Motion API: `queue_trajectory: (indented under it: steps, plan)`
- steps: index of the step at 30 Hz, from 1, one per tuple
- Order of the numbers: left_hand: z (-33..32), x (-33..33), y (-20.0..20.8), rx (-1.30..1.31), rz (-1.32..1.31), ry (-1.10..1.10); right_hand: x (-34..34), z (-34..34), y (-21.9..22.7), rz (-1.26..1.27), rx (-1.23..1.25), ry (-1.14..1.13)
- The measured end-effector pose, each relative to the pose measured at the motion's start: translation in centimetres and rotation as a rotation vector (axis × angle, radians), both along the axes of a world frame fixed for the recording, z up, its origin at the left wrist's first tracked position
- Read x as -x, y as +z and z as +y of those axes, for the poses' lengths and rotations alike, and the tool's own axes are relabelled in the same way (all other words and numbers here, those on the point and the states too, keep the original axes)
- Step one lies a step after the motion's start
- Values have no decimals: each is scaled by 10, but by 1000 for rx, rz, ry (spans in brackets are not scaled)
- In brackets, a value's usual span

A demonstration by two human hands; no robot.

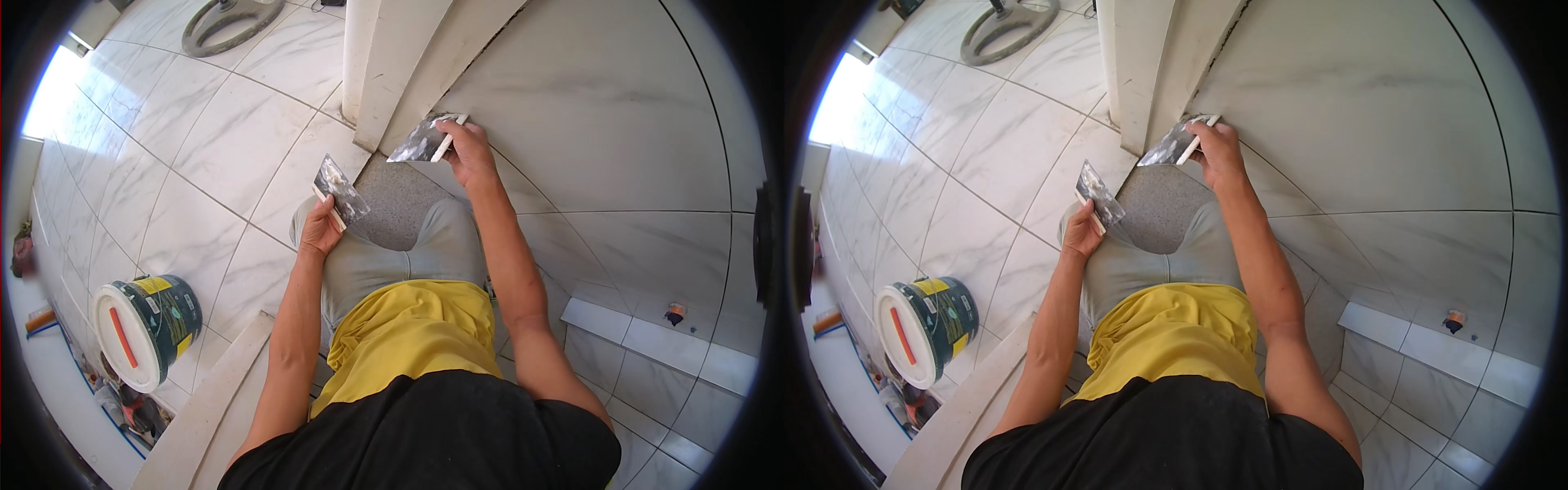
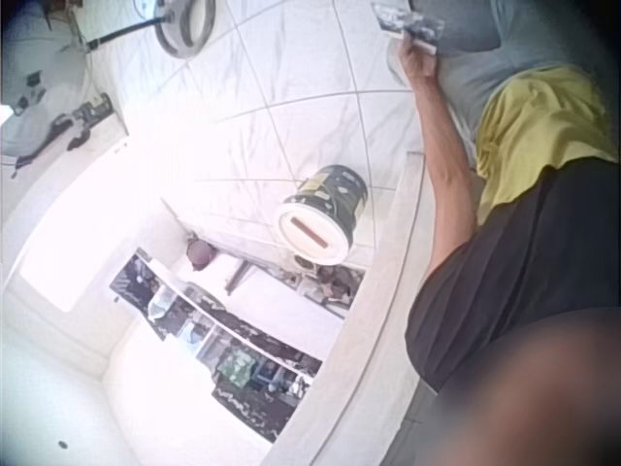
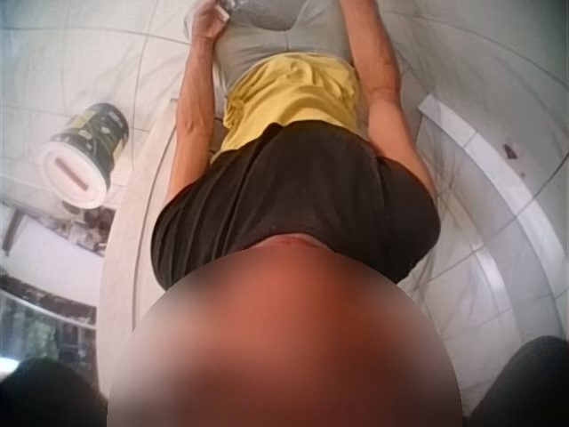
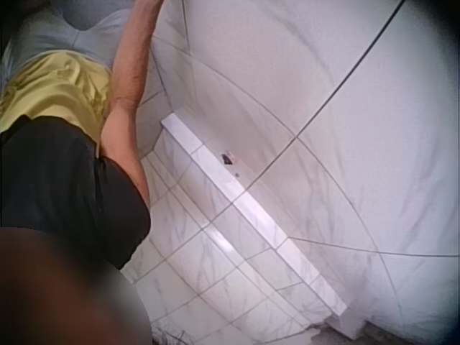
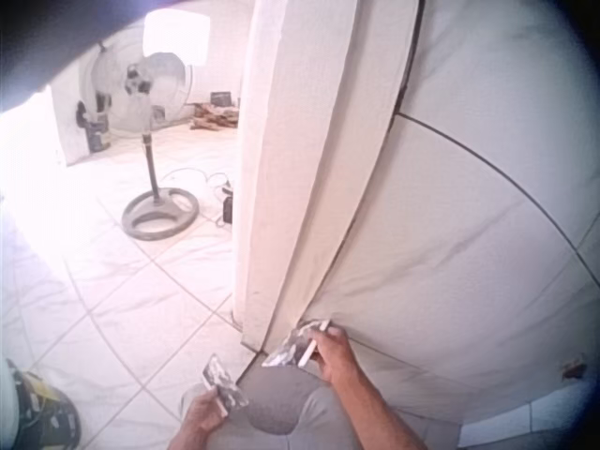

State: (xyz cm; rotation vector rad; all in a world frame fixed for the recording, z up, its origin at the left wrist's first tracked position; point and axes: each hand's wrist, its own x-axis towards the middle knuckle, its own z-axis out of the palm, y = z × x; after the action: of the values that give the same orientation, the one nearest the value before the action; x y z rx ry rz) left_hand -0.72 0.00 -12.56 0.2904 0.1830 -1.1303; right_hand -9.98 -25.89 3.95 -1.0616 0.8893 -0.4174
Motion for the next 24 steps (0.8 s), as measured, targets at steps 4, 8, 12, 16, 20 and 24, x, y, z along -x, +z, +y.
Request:
queue_trajectory:
  steps: [4,8,12,16,20,24]
  plan:
    - [-5,2,7,-62,-2,3,0,-3,16,1,3,6]
    - [-4,1,1,-49,2,6,6,-4,35,-19,73,8]
    - [5,0,-6,-53,-3,23,35,5,43,-26,24,-65]
    - [-3,1,-2,-70,-13,-2,62,-9,-19,-53,-259,-56]
    - [-2,1,-8,-43,-8,-9,45,-10,-66,-142,-423,-60]
    - [-6,1,-7,-43,-23,-32,32,-22,-90,-151,-447,-91]
